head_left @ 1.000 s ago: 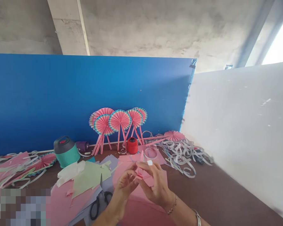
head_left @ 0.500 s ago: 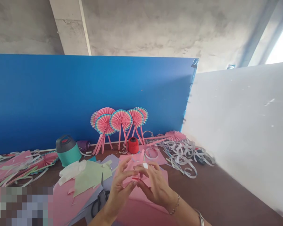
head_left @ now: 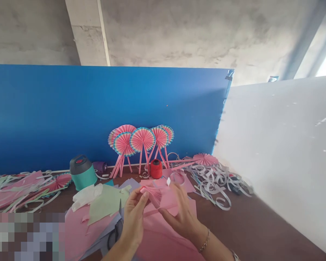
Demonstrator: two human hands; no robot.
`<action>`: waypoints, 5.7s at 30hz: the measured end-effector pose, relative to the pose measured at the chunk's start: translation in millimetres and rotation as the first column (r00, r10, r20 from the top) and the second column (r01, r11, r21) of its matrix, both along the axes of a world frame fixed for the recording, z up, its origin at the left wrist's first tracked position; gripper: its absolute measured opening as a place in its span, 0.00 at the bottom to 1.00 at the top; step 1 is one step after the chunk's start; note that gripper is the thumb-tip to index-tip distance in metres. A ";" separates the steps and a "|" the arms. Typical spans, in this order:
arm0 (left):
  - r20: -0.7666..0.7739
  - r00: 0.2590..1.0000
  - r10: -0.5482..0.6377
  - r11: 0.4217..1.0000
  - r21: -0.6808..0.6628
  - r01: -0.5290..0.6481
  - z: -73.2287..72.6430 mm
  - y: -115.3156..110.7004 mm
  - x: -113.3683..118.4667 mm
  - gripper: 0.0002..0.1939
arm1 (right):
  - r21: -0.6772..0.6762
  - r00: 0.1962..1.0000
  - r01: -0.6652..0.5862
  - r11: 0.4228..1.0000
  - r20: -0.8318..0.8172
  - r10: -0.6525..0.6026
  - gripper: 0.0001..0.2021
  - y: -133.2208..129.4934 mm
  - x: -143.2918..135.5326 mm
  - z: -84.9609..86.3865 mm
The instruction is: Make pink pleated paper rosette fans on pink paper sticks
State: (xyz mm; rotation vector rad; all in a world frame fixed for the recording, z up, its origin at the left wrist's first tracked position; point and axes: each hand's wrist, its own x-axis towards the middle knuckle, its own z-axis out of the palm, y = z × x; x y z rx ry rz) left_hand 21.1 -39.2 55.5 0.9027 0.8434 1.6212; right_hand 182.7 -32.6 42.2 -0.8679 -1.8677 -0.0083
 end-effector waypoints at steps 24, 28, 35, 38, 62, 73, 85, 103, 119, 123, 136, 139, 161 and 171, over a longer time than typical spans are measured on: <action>-0.033 0.984 -0.174 0.984 -0.035 0.173 -6.9 -0.1 5.4 0.14 | -0.456 0.922 -0.324 0.829 -0.351 0.167 0.10 -0.5 -13.4 6.3; -0.029 0.980 -0.197 0.980 -0.036 0.196 -10.7 -0.2 5.2 0.13 | -0.494 0.925 -0.310 0.812 -0.355 0.137 0.10 -1.4 -14.9 8.7; 0.004 0.975 -0.223 0.975 -0.014 0.223 -14.6 1.9 4.7 0.12 | -0.501 0.928 -0.289 0.816 -0.356 0.110 0.10 -0.4 -15.7 7.1; 0.011 0.979 -0.205 0.978 -0.036 0.205 -14.8 1.5 4.8 0.12 | -0.504 0.932 -0.290 0.814 -0.342 0.120 0.10 0.0 -14.9 7.0; 0.044 0.977 -0.207 0.977 -0.043 0.209 -19.3 1.3 4.9 0.11 | -0.488 0.939 -0.268 0.831 -0.327 0.111 0.11 -1.2 -16.0 10.1; -0.085 0.976 -0.199 0.980 -0.022 0.198 -13.4 1.5 7.2 0.13 | -0.505 0.940 -0.267 0.821 -0.323 0.107 0.11 -1.1 -16.9 8.7; -0.150 0.988 -0.041 0.999 0.012 0.044 -16.9 -1.1 7.3 0.16 | -0.505 0.983 -0.052 0.861 -0.177 -0.044 0.14 -5.6 -19.3 14.5; -0.108 0.994 -0.016 0.998 -0.065 0.009 -13.5 -2.6 10.5 0.19 | -0.450 0.996 -0.021 0.893 -0.091 -0.022 0.11 -6.7 -18.1 7.5; -0.295 0.955 0.022 1.000 0.008 -0.020 -22.0 -7.5 10.0 0.19 | -0.448 0.991 0.129 0.885 0.036 -0.126 0.11 -2.7 -17.0 2.3; -0.339 0.940 0.045 0.999 0.012 -0.044 -18.9 -10.6 11.4 0.19 | -0.423 0.988 0.151 0.893 0.043 -0.147 0.12 -1.9 -17.6 1.3; -0.416 0.909 0.039 0.998 0.051 -0.020 -30.8 -12.9 14.1 0.17 | -0.434 0.953 0.281 0.856 0.232 -0.196 0.13 -6.1 -20.4 0.0; -0.399 0.917 0.020 0.999 0.042 -0.003 -31.4 -13.0 15.8 0.16 | -0.415 0.931 0.330 0.848 0.293 -0.219 0.13 -6.5 -20.5 -0.6; -0.474 0.875 0.096 0.994 0.088 -0.062 -34.2 -5.1 15.2 0.16 | -0.366 0.804 0.518 0.774 0.517 -0.294 0.17 -10.3 -21.0 13.3; -0.320 0.938 0.133 0.984 0.155 -0.087 11.1 5.2 -5.8 0.16 | -0.188 0.973 0.195 0.963 -0.086 -0.214 0.16 12.8 14.7 19.2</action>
